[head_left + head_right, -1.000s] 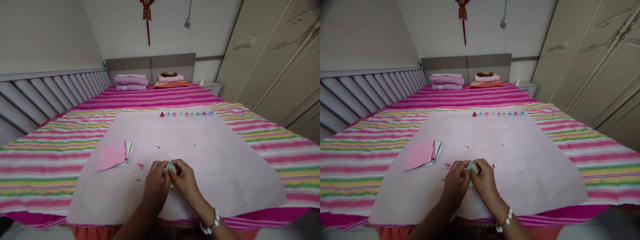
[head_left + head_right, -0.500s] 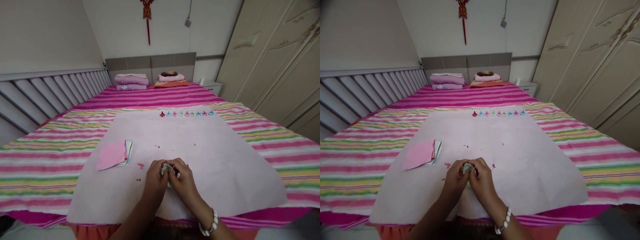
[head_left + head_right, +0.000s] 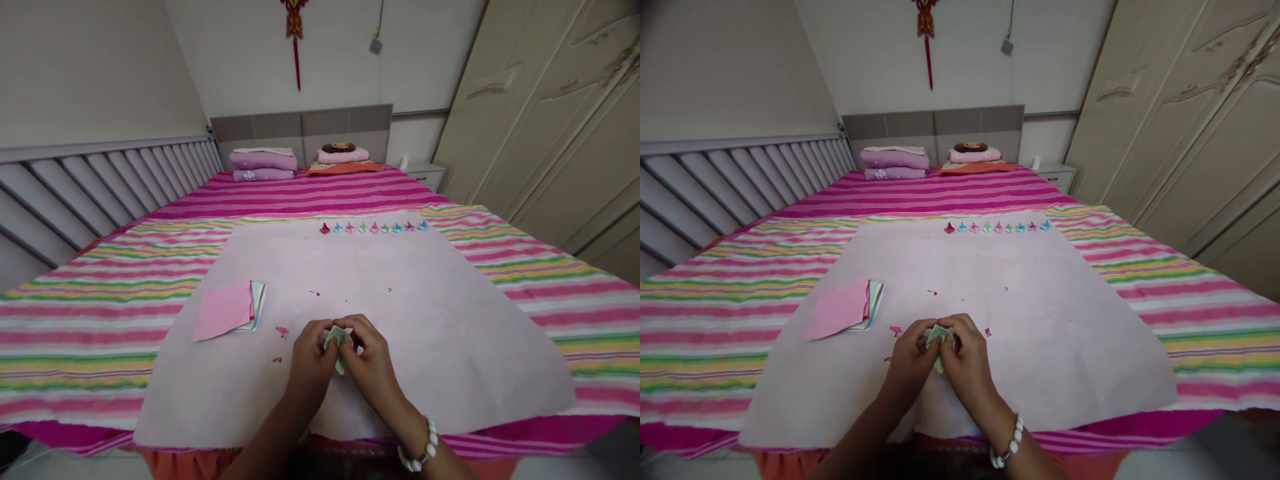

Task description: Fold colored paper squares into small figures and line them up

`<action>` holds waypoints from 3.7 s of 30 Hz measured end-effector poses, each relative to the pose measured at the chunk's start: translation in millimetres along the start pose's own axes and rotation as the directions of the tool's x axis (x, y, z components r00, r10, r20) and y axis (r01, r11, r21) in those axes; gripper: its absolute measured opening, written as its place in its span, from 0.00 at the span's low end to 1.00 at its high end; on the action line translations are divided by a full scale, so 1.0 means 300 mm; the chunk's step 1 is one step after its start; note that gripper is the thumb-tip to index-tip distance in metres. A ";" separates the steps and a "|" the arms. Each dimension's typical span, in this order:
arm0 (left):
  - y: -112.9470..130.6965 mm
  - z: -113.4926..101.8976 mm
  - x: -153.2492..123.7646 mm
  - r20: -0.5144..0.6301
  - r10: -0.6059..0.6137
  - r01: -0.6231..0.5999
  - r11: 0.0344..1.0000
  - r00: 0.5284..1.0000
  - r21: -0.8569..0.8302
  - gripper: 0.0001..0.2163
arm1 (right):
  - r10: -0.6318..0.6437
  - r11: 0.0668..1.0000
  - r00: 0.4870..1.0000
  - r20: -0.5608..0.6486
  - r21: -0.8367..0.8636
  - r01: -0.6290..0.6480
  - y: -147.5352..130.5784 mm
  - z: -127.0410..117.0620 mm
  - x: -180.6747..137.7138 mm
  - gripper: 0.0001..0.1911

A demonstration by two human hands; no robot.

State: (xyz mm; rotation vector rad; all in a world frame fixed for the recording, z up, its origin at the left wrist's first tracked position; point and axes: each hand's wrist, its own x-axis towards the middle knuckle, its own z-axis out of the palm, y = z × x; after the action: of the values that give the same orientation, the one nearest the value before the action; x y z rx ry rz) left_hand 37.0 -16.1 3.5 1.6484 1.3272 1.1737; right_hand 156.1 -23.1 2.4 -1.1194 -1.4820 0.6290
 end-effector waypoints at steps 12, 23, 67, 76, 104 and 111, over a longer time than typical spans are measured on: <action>0.019 -0.031 -0.011 0.163 -0.131 0.172 0.946 0.978 -0.273 0.12 | 0.191 0.965 0.981 -0.032 0.191 -0.181 0.017 -0.026 0.010 0.10; 0.012 -0.051 -0.004 0.255 -0.157 0.258 0.862 0.954 -0.436 0.13 | 0.313 0.894 0.949 0.040 0.326 -0.308 -0.002 -0.053 0.023 0.05; 0.038 -0.060 0.005 0.202 -0.324 0.381 0.816 0.924 -0.435 0.25 | 0.441 0.708 0.843 0.308 0.458 -0.537 0.007 -0.052 0.009 0.14; 0.006 -0.056 0.005 0.129 -0.351 0.372 0.834 0.927 -0.408 0.14 | 0.465 0.653 0.818 0.339 0.493 -0.575 -0.007 -0.049 0.005 0.16; 0.029 -0.099 -0.013 0.210 -0.236 0.313 0.799 0.949 -0.514 0.10 | 0.401 0.751 0.890 0.220 0.478 -0.456 -0.026 -0.064 -0.010 0.15; 0.010 -0.098 -0.004 0.154 -0.188 0.233 0.902 0.970 -0.363 0.09 | 0.371 0.797 0.897 0.241 0.413 -0.440 -0.035 -0.056 -0.012 0.13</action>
State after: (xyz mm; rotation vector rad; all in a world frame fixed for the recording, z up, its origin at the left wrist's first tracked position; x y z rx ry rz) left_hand 10.2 -18.4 16.0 1.2405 1.0927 1.1050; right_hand 168.6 -33.8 13.9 -1.0302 -1.1206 1.3204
